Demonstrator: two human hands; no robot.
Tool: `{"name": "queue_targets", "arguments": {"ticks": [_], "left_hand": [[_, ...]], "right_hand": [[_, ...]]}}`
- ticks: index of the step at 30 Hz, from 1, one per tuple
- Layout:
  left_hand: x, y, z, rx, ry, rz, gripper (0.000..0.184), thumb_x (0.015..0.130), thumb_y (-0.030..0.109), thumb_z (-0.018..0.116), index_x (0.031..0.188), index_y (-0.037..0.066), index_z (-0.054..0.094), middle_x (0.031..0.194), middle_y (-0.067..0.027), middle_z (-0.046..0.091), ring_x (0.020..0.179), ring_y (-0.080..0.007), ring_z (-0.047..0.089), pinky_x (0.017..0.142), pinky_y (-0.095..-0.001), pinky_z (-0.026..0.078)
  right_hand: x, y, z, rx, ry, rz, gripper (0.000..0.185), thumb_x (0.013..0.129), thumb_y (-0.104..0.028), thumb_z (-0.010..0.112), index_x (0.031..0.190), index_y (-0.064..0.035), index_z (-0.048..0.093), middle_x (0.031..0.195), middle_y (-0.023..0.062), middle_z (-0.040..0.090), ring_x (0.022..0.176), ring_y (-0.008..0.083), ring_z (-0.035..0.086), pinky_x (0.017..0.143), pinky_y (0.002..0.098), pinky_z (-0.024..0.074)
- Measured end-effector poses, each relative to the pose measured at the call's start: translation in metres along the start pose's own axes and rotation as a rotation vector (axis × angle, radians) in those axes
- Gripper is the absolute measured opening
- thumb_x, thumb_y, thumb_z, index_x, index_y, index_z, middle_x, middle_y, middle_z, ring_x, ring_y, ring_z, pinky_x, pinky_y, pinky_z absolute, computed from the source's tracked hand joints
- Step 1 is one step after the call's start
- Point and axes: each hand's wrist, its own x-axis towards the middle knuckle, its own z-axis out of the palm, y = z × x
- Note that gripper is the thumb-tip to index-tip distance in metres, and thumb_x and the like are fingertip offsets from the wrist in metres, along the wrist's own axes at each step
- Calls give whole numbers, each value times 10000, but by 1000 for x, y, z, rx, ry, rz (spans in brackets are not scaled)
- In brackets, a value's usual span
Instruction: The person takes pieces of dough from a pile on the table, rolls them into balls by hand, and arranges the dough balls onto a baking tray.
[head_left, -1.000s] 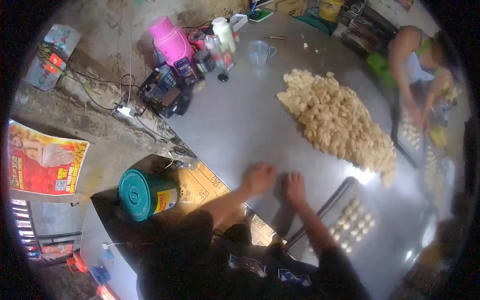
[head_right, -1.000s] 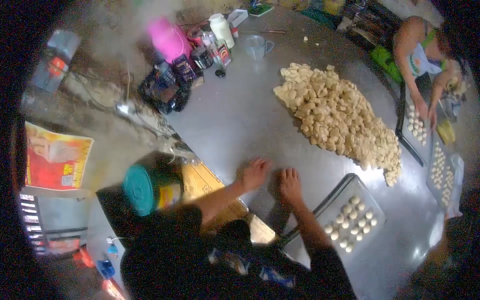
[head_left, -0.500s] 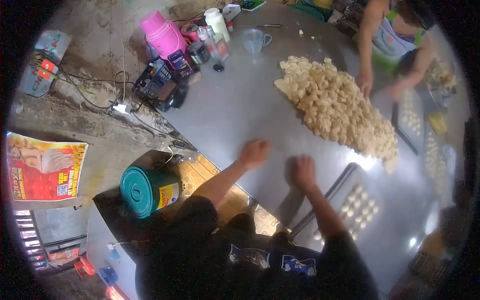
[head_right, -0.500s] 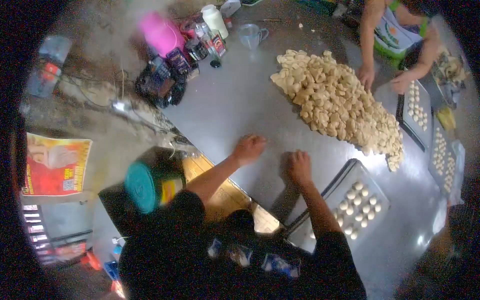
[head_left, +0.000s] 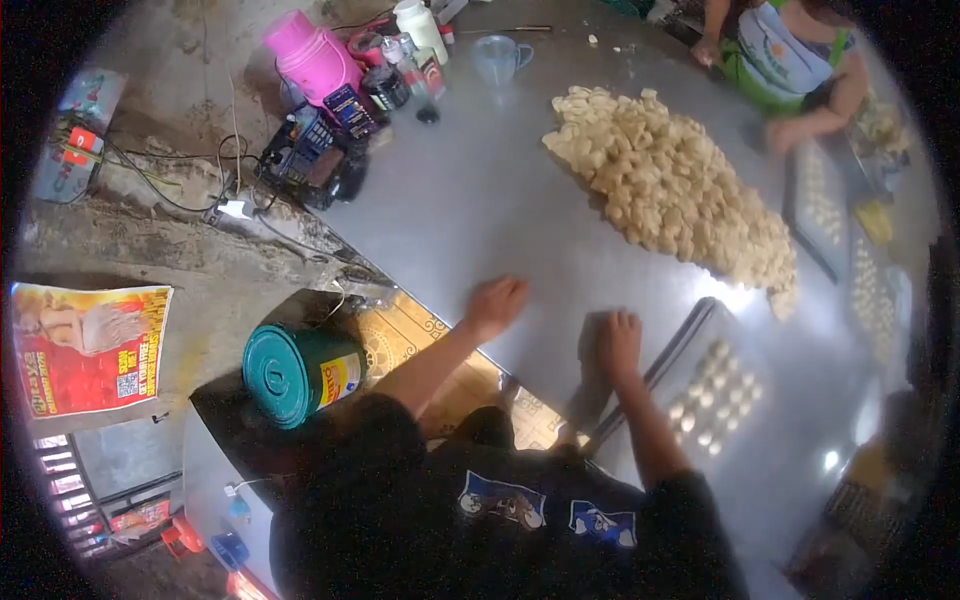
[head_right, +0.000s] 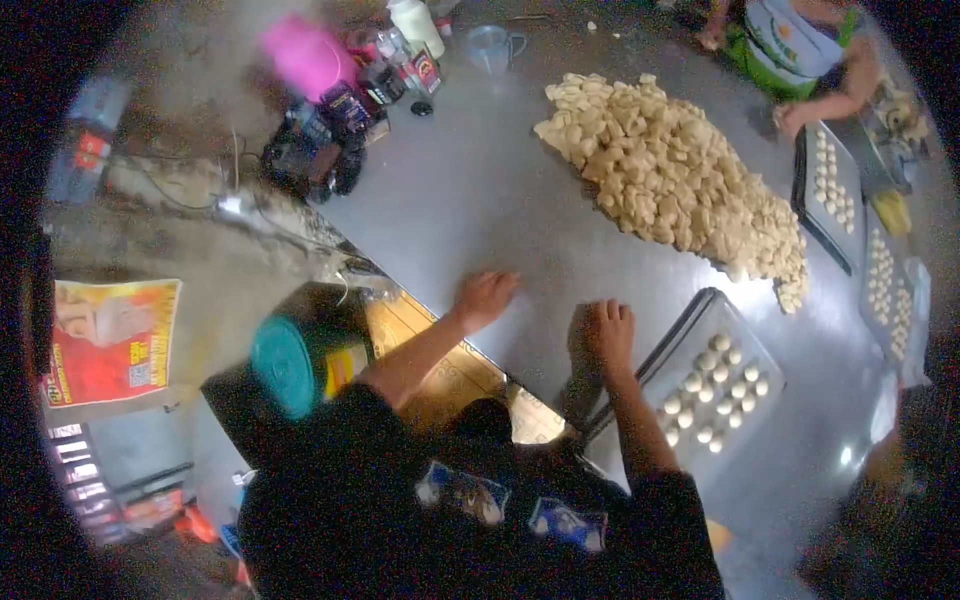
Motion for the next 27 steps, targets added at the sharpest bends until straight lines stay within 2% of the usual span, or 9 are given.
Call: {"name": "queue_targets", "arguments": {"ticks": [5, 7, 9, 13, 17, 19, 23, 24, 27], "left_hand": [[-50, 64, 16, 160, 19, -298, 213, 864, 225, 474, 943, 66, 592, 959, -122, 602, 895, -312, 572, 723, -406, 495], [4, 61, 12, 196, 142, 179, 215, 862, 222, 459, 885, 64, 603, 985, -144, 591, 936, -316, 554, 775, -436, 469], [43, 9, 78, 54, -318, 163, 215, 835, 240, 495, 882, 64, 609, 945, -157, 596, 909, -342, 552, 808, -477, 439], [32, 21, -29, -232, -29, -31, 409, 782, 412, 639, 1001, 71, 584, 961, -154, 588, 870, -358, 562, 754, -472, 435], [11, 39, -32, -74, -20, 140, 209, 740, 136, 649, 932, 59, 621, 924, -97, 590, 853, -291, 585, 757, -397, 462], [23, 65, -24, -296, 1, -222, 201, 705, 46, 618, 906, 59, 629, 943, -92, 592, 851, -256, 589, 749, -341, 477], [14, 204, -3, -457, 92, 171, 192, 723, 74, 628, 914, 48, 630, 876, -109, 599, 829, -266, 597, 735, -328, 482], [6, 251, -3, -707, -214, -60, 204, 774, 142, 658, 957, 55, 634, 951, -136, 589, 862, -284, 574, 747, -363, 482], [0, 342, 13, -457, -25, 493, 184, 733, 193, 674, 894, 104, 656, 911, -97, 612, 855, -263, 542, 751, -412, 396]], "right_hand": [[-67, -33, 53, -63, 221, 41, 351, 780, -160, 524, 1090, 4, 505, 1064, 193, 508, 1032, 377, 461, 879, 471, 382], [-14, -34, 61, 9, 61, -93, 379, 797, -147, 504, 1151, -11, 499, 1135, 208, 499, 1083, 382, 452, 917, 474, 373], [21, -35, 41, 26, 1, -40, 412, 799, -138, 505, 1205, -69, 503, 1191, 190, 495, 1119, 371, 445, 939, 474, 372], [-13, -14, 15, 208, 171, -7, 307, 684, -128, 623, 980, -57, 583, 1010, 120, 539, 954, 319, 513, 846, 421, 430], [-57, -16, 4, 407, 375, -1, 234, 692, -140, 660, 903, -50, 614, 956, 129, 530, 864, 303, 534, 778, 406, 444], [-86, -19, -15, 629, 430, 145, 231, 716, -125, 650, 936, -61, 624, 967, 140, 531, 891, 303, 538, 768, 370, 455], [-196, -10, -77, 651, 701, 493, 227, 740, -112, 665, 954, -47, 630, 1000, 116, 574, 913, 260, 581, 752, 350, 482], [-222, 9, -77, 534, 766, 508, 237, 738, -95, 673, 966, -45, 627, 996, 116, 583, 896, 245, 591, 735, 342, 487], [-275, 40, -112, 464, 874, 612, 285, 719, -33, 692, 994, -42, 619, 971, 122, 604, 857, 219, 607, 708, 320, 493]]}}
